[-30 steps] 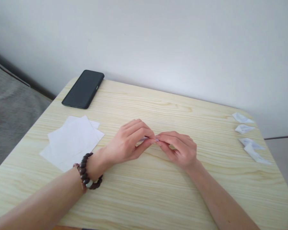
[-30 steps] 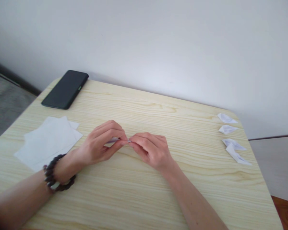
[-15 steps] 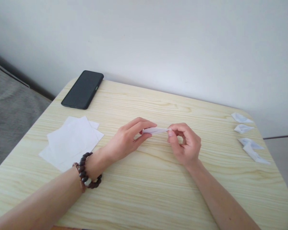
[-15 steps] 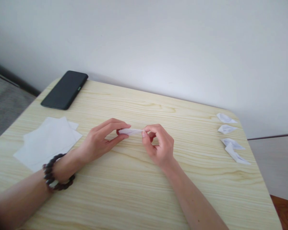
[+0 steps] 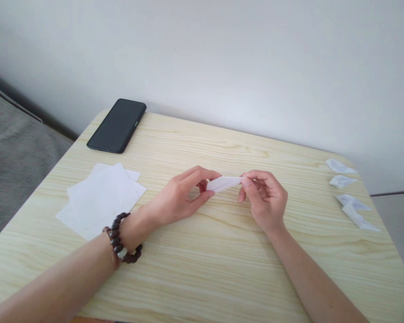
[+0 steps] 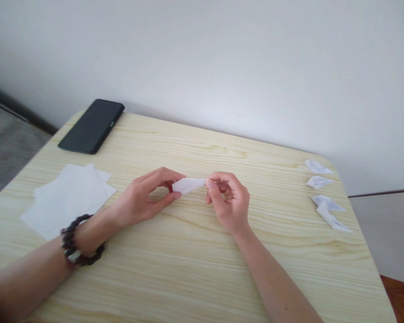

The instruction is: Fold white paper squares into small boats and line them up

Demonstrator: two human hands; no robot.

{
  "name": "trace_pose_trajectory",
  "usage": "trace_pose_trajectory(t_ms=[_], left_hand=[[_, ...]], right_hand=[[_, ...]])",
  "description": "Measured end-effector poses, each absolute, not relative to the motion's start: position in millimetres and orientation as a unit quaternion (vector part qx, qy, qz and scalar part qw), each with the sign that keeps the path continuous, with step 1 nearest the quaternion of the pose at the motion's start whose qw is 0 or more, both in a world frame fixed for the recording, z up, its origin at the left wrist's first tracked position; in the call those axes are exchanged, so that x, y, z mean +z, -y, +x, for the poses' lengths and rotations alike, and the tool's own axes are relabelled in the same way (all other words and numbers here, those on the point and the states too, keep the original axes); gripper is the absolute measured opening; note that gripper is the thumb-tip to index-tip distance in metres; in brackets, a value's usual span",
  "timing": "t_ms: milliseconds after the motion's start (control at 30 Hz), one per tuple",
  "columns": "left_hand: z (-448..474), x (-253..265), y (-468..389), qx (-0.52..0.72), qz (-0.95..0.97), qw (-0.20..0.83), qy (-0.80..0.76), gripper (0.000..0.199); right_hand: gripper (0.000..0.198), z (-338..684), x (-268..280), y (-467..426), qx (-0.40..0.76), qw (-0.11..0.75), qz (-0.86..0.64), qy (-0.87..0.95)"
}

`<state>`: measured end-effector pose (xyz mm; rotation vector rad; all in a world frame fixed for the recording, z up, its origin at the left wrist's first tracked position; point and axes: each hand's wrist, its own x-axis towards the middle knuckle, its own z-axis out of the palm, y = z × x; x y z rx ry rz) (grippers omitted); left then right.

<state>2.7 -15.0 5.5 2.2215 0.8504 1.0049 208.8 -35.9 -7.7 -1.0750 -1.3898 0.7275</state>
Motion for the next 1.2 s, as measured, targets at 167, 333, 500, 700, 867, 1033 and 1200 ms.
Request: trace_pose_trajectory(t_ms=[167, 333, 500, 700, 867, 1033, 1200], left_hand=[[2.9, 6.4, 17.6, 0.315, 0.829, 0.332, -0.321, 0.030], [1.5, 6.3, 17.0, 0.299, 0.819, 0.368, -0.324, 0.023], [0.3, 10.5, 18.0, 0.279, 0.810, 0.411, -0.310, 0.021], [4.1, 14.5, 20.0, 0.285, 0.761, 0.480, -0.331, 0.019], [5.0, 12.5, 19.0, 0.267, 0.717, 0.544, -0.346, 0.019], [3.2, 17.1, 18.8, 0.239, 0.664, 0.624, -0.337, 0.018], [2.8, 22.4, 17.9, 0.215, 0.643, 0.654, -0.337, 0.022]], right_hand=[[0.004, 209.1, -7.0, 38.3, 0.337, 0.555, -0.457, 0.607], [0.003, 209.1, -7.8, 39.0, 0.346, 0.543, -0.454, 0.616], [0.003, 210.4, -8.6, 38.2, 0.364, 0.519, -0.436, 0.638], [0.006, 211.5, -4.9, 36.3, 0.365, 0.476, -0.405, 0.690], [0.008, 211.7, -1.7, 34.7, 0.327, 0.471, -0.377, 0.728], [0.008, 211.8, -2.6, 34.5, 0.324, 0.467, -0.373, 0.733], [0.010, 210.9, -4.4, 34.6, 0.294, 0.471, -0.340, 0.759]])
